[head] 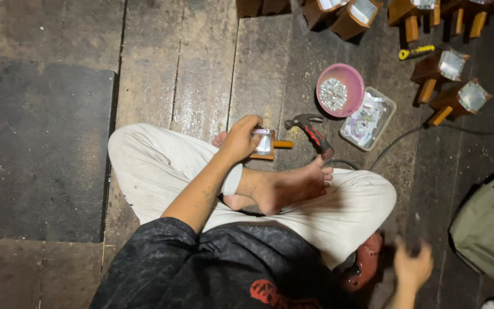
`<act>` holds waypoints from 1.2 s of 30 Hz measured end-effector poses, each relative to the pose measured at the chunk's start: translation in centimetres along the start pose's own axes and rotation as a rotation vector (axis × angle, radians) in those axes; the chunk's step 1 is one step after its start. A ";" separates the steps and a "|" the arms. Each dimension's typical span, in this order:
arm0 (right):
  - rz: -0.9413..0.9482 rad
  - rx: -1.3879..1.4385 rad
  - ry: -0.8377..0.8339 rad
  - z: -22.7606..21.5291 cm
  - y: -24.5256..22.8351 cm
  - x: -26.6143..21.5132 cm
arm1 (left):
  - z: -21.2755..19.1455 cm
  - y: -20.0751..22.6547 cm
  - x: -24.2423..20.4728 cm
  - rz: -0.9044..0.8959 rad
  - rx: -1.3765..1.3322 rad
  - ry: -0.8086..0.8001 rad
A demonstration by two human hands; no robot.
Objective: The person sits on the floor and assembles small wooden furniture pieces by attaching metal plates. They use a power drill to drive screws and a hammer to secure components, handling multiple units sequentially.
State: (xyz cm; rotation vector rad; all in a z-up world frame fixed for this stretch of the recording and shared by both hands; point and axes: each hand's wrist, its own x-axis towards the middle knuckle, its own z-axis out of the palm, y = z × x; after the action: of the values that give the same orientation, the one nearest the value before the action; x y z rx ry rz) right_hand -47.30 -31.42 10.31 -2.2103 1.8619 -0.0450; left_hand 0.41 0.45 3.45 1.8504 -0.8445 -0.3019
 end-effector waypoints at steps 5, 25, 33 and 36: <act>0.744 0.395 -0.281 2.5 4.6 -8.8 | 1.1 -0.8 0.0 0.042 -0.002 -0.033; 0.065 1.346 -0.455 -9.0 2.7 2.2 | 2.0 -1.8 -0.8 -0.070 -0.077 0.120; -0.300 0.925 -0.858 -14.7 -12.6 3.2 | 1.5 -0.4 -1.0 -0.168 -0.142 0.100; -0.627 0.818 -0.481 -16.6 -25.7 -3.7 | 1.3 -0.3 -1.0 -0.145 -0.158 0.094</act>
State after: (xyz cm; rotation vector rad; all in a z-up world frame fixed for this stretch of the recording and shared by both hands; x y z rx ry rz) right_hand -26.23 -26.71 32.29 -1.8636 0.6624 -0.2970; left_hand -0.93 0.27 2.40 1.7660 -0.6063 -0.3600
